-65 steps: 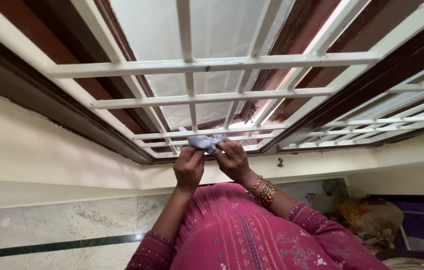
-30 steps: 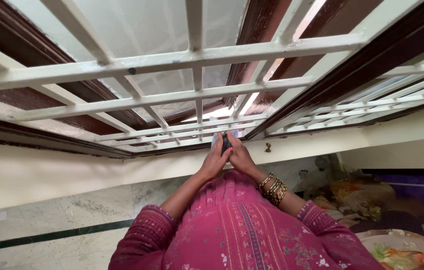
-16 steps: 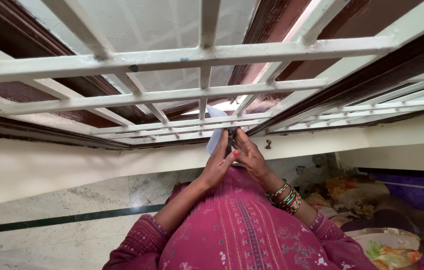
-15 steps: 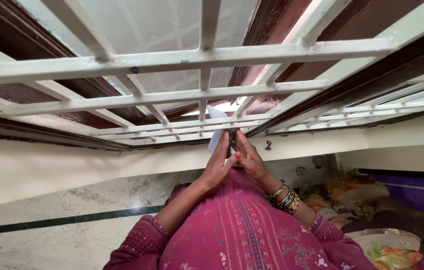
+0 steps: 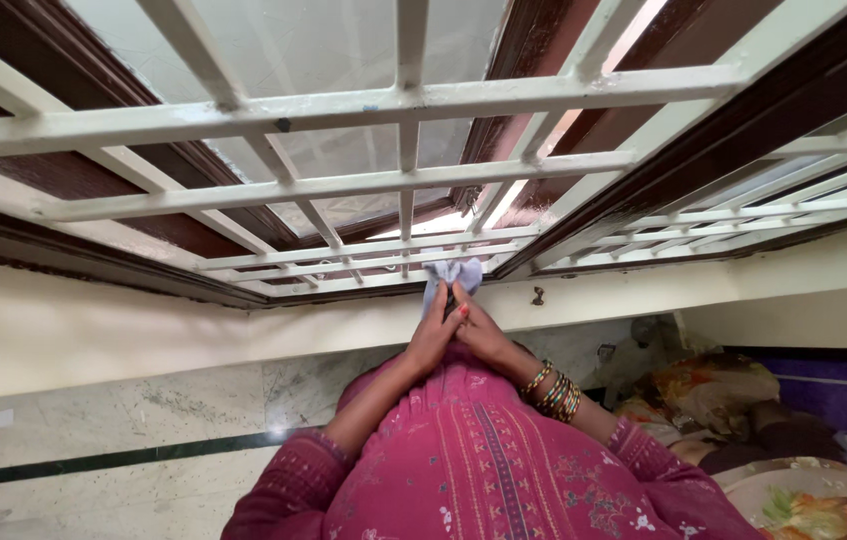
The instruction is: The person cleans a white metal window grill using a blue cloth by hand, wiping the horizontal and vertical bars.
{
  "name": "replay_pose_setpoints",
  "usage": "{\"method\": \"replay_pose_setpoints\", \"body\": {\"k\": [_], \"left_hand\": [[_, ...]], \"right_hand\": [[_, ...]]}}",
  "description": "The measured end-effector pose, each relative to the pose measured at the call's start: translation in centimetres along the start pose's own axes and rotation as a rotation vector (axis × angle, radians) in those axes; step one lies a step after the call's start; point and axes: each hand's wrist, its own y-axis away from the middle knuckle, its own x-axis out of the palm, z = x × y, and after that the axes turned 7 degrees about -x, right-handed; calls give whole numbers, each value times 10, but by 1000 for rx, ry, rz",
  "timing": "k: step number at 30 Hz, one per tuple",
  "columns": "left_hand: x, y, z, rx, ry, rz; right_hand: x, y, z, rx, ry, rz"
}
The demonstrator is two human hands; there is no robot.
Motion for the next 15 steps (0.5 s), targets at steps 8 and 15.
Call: {"method": "replay_pose_setpoints", "body": {"k": [8, 15], "left_hand": [[-37, 80, -99, 194, 313, -161], [-38, 88, -121, 250, 227, -373]], "right_hand": [[37, -5, 114, -94, -381, 167], [56, -22, 95, -49, -481, 97]]}}
